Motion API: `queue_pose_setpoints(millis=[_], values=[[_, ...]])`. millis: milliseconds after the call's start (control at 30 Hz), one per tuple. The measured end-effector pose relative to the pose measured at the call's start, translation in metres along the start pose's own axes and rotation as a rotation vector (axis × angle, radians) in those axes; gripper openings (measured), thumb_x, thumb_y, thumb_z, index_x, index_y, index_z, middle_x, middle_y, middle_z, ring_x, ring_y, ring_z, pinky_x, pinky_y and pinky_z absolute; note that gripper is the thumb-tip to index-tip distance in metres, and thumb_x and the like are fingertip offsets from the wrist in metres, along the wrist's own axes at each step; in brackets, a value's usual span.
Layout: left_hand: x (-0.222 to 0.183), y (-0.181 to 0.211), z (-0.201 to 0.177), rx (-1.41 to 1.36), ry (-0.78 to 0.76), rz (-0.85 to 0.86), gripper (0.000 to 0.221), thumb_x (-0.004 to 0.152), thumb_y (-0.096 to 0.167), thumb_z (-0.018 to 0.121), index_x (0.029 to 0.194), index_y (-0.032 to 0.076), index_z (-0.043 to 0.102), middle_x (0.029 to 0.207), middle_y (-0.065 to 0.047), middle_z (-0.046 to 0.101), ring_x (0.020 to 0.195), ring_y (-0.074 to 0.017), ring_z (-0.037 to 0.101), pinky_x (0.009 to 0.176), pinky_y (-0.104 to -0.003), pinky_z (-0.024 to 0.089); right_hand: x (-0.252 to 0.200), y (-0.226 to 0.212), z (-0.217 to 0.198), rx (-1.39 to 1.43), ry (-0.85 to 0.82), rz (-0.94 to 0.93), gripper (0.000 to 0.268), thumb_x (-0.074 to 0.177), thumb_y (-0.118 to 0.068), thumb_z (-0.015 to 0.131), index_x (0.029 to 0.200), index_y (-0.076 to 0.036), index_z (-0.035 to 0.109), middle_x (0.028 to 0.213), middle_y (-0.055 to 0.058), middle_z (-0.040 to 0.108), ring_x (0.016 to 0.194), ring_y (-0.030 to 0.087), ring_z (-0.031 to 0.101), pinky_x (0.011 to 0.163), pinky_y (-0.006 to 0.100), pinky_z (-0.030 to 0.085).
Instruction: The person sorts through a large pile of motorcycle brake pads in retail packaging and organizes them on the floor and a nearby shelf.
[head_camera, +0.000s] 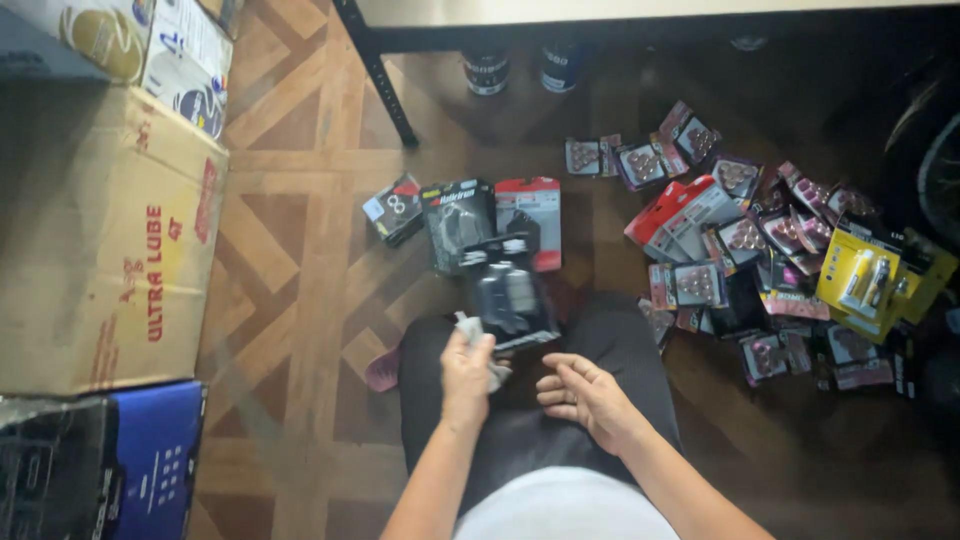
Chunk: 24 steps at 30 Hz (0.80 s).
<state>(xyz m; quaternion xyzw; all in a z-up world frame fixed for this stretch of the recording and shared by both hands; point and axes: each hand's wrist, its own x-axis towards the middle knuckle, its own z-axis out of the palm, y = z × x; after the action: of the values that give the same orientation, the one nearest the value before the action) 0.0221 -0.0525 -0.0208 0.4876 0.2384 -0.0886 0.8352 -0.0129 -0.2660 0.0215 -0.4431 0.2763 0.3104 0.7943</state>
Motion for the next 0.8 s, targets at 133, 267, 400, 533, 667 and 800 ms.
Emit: queue_pose_setpoints(millis=[133,267,400,533,667,800], values=[[0.069,0.004,-0.032,0.035,0.184,0.056,0.023,0.096,0.004,0.061,0.119,0.005,0.064,0.091,-0.002,0.067,0.065,-0.0149,0.065,0.052,-0.031,0.057,0.001,-0.019,-0.005,0.164,-0.142,0.059,0.043,0.096,-0.029,0.061,0.134,-0.007,0.057,0.110,0.011,0.072,0.099,0.023,0.071,0.085,0.039,0.058],[0.147,-0.009,-0.071,0.038,0.233,0.026,0.022,0.096,0.003,0.059,0.118,0.003,0.062,0.090,-0.005,0.067,0.064,-0.0186,0.068,0.051,-0.034,0.057,0.009,-0.021,-0.006,0.242,-0.184,0.056,0.046,0.094,-0.031,0.061,0.134,-0.008,0.057,0.113,0.011,0.072,0.104,0.024,0.070,0.089,0.042,0.057],[0.198,-0.019,-0.078,-0.023,0.220,-0.002,0.025,0.096,0.002,0.059,0.121,0.004,0.061,0.092,-0.006,0.068,0.066,-0.0205,0.069,0.053,-0.036,0.058,0.011,-0.025,-0.008,0.272,-0.200,0.079,0.049,0.094,-0.033,0.064,0.135,-0.008,0.056,0.118,0.011,0.069,0.110,0.025,0.067,0.095,0.043,0.055],[0.236,-0.036,-0.078,-0.037,0.222,0.012,0.024,0.097,0.000,0.060,0.120,0.003,0.064,0.097,-0.009,0.072,0.070,-0.0214,0.071,0.056,-0.035,0.059,0.013,-0.034,-0.005,0.289,-0.208,0.117,0.051,0.094,-0.034,0.065,0.137,-0.008,0.055,0.120,0.011,0.068,0.113,0.024,0.065,0.097,0.043,0.053],[0.233,-0.035,-0.082,-0.030,0.254,0.007,0.022,0.097,-0.001,0.061,0.118,0.002,0.065,0.098,-0.008,0.072,0.071,-0.0203,0.071,0.057,-0.035,0.058,0.020,-0.035,-0.005,0.314,-0.216,0.143,0.052,0.093,-0.035,0.065,0.137,-0.008,0.055,0.120,0.011,0.067,0.114,0.025,0.065,0.098,0.044,0.053],[0.214,-0.024,-0.081,-0.001,0.203,-0.038,0.022,0.097,0.001,0.063,0.118,0.001,0.067,0.096,-0.008,0.073,0.069,-0.0198,0.070,0.057,-0.035,0.059,0.021,-0.037,-0.004,0.318,-0.239,0.122,0.056,0.092,-0.037,0.066,0.139,-0.008,0.053,0.123,0.011,0.066,0.117,0.025,0.063,0.101,0.045,0.051]])
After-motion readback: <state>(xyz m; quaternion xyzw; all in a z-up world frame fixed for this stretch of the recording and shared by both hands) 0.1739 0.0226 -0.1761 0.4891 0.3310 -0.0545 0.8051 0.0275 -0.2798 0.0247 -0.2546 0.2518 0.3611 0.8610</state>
